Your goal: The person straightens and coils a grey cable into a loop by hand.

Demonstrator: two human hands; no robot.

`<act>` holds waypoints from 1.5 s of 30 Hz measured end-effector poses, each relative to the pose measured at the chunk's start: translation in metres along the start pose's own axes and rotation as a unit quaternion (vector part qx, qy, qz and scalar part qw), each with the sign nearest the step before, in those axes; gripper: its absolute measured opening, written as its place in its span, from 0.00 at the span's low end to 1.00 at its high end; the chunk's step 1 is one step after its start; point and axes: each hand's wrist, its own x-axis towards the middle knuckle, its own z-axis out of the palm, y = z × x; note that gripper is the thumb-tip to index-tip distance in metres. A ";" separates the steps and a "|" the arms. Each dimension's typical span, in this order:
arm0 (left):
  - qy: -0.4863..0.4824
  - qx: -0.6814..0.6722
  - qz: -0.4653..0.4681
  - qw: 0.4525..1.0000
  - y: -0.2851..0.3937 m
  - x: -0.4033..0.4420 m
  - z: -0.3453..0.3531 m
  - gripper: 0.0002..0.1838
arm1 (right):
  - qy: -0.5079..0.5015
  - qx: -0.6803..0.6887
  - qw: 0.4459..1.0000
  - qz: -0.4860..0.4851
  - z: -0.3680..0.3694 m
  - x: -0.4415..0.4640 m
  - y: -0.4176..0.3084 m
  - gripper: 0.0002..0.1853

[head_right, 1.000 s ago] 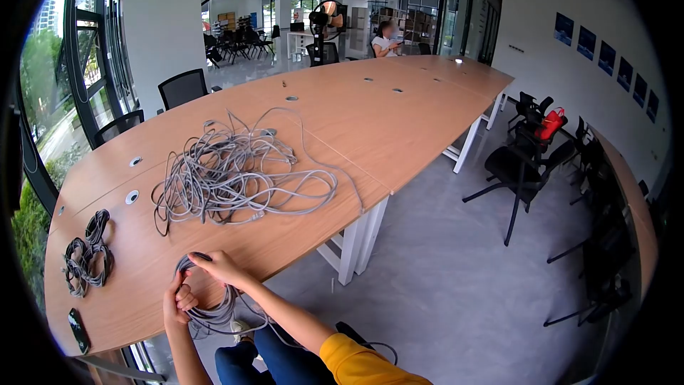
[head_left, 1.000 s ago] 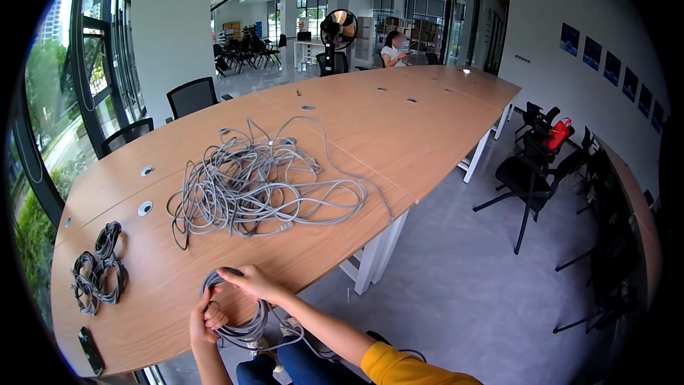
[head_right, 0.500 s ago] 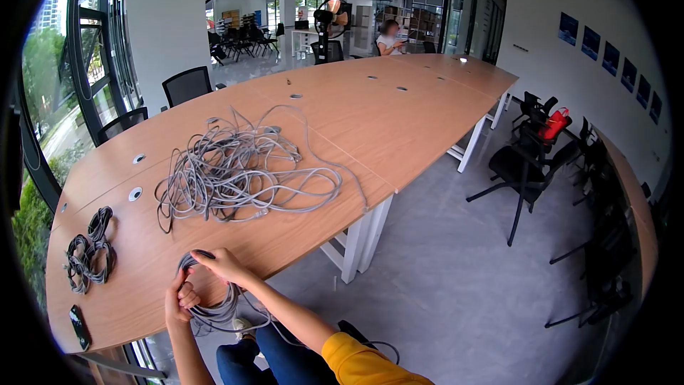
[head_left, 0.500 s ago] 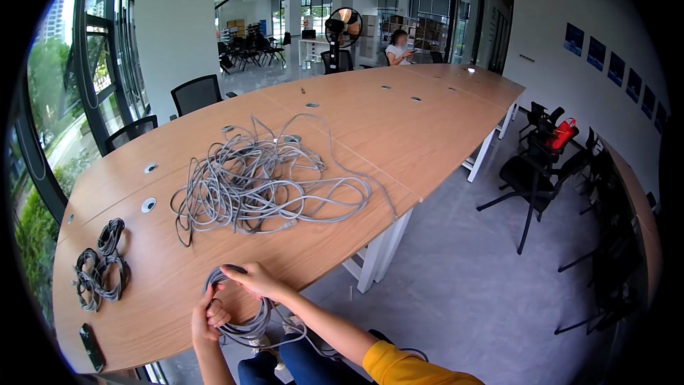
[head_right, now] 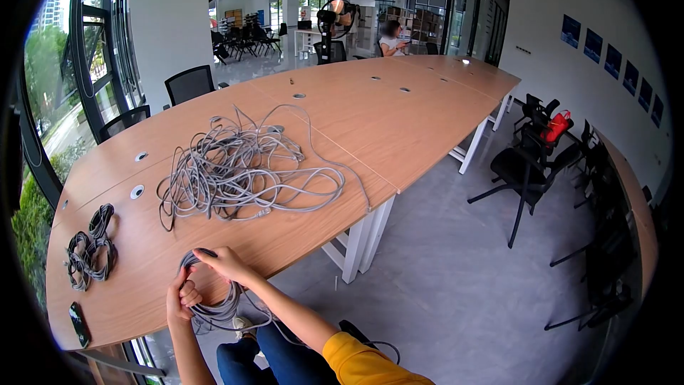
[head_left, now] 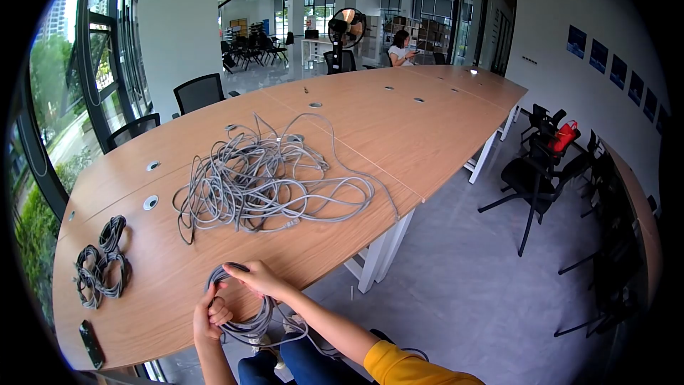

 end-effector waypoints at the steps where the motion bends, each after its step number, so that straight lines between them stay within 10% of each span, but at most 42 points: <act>1: 0.001 0.002 0.000 1.000 0.000 0.000 0.000 0.16 | -0.002 0.002 1.000 0.002 0.000 0.000 -0.001 0.27; 30: -0.012 0.028 -0.016 0.999 -0.003 -0.019 0.017 0.17 | -0.026 -0.013 1.000 -0.003 0.004 -0.027 -0.013 0.24; 45: -0.235 -0.060 -0.019 0.970 -0.010 -0.095 0.070 0.16 | -0.088 -0.012 0.993 -0.076 0.029 -0.099 -0.074 0.17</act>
